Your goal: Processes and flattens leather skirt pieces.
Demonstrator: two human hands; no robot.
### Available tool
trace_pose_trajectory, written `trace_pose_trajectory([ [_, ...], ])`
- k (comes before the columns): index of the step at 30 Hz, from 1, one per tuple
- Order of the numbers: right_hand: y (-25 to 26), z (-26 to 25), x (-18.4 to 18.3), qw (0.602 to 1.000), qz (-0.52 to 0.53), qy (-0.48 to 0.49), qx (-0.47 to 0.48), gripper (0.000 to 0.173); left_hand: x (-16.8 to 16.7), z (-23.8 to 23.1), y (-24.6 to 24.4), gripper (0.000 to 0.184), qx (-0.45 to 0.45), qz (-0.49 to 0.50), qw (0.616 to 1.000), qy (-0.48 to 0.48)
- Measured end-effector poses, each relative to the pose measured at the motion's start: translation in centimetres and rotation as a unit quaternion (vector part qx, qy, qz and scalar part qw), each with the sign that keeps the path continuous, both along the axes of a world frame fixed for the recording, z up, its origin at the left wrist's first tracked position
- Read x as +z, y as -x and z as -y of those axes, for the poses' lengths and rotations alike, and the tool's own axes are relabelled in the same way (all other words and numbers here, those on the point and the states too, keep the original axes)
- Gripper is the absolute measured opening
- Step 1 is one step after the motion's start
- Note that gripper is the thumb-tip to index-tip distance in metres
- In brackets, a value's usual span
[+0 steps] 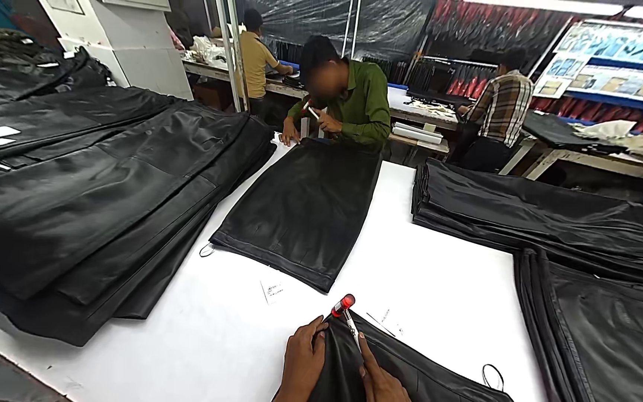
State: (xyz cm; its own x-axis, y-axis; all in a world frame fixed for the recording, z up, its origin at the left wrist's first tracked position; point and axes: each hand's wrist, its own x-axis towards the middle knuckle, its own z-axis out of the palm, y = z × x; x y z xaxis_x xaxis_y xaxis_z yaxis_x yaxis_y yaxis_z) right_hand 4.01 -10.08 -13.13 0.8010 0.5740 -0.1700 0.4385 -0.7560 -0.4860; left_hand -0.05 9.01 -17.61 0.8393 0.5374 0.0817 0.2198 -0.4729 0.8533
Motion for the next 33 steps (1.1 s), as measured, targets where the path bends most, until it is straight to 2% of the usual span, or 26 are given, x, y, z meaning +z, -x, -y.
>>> trace_pose_trajectory([
  [3,-0.7,0.7,-1.2,0.996,-0.036,-0.08,-0.001,0.057,1.2,0.4,-1.3,0.032,0.034,-0.058,0.996,-0.059],
  [5,-1.7,1.5,-1.6,0.981,-0.124,-0.146,-0.012,0.058,1.8,0.4,-2.4,0.032,0.034,-0.11,0.989,-0.094],
  [6,-2.3,1.9,-1.7,0.96,-0.201,-0.194,-0.02,0.058,2.0,0.3,-2.9,0.032,0.033,-0.129,0.985,-0.105],
  [9,-3.8,3.3,-2.1,0.84,-0.414,-0.348,-0.04,0.059,2.3,-0.1,-4.1,0.03,0.036,-0.169,0.977,-0.125],
  [10,-4.2,3.7,-2.3,0.812,-0.45,-0.371,-0.04,0.059,2.3,-0.2,-4.3,0.029,0.038,-0.179,0.975,-0.124],
  [12,-4.5,4.1,-2.5,0.782,-0.483,-0.393,-0.037,0.056,2.5,-0.2,-4.5,0.028,0.041,-0.194,0.973,-0.12],
  [17,-4.5,4.4,-3.0,0.755,-0.503,-0.417,-0.048,0.041,2.3,0.0,-4.5,0.029,0.045,-0.189,0.972,-0.134],
  [22,-4.5,4.4,-3.0,0.736,-0.512,-0.437,-0.072,0.038,3.2,-0.8,-4.9,0.04,0.016,-0.223,0.969,-0.105],
  [29,-4.1,4.3,-3.1,0.736,-0.498,-0.452,-0.074,0.035,5.9,-0.9,-6.0,0.043,-0.037,-0.334,0.938,-0.082],
  [33,-3.8,4.2,-3.1,0.757,-0.474,-0.443,-0.078,0.034,6.2,-1.2,-6.3,0.043,-0.03,-0.35,0.933,-0.08],
])
